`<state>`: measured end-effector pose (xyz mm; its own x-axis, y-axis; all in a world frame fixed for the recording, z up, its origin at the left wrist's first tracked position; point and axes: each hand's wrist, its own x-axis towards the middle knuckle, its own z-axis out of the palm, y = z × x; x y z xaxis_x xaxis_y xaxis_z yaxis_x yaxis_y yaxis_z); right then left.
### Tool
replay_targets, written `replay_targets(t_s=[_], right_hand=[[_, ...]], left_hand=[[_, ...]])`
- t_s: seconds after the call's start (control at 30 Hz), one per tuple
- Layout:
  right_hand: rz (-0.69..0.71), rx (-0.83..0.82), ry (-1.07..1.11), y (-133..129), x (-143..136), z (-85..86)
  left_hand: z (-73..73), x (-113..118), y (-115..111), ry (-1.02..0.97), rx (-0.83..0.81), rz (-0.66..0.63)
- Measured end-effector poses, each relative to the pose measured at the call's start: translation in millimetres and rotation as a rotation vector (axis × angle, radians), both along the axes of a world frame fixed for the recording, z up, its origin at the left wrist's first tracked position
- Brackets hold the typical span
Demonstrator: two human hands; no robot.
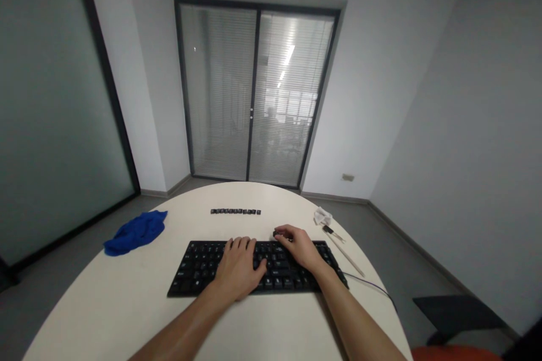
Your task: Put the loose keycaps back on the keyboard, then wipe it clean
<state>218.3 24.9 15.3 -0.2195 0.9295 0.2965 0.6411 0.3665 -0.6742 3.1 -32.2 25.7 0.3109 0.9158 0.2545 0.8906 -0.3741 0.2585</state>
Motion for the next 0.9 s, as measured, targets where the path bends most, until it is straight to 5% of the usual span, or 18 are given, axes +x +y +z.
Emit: replay_targets(t_s=[0.43,0.9], right_hand=[[0.138,-0.055,0.046,-11,5,3.2],[0.142,-0.036,0.086,-9,8,2.2]], left_hand=[[0.3,8,21,-0.177,-0.080,-0.053],[-4.1,26,36,-0.303,-0.116,-0.136]])
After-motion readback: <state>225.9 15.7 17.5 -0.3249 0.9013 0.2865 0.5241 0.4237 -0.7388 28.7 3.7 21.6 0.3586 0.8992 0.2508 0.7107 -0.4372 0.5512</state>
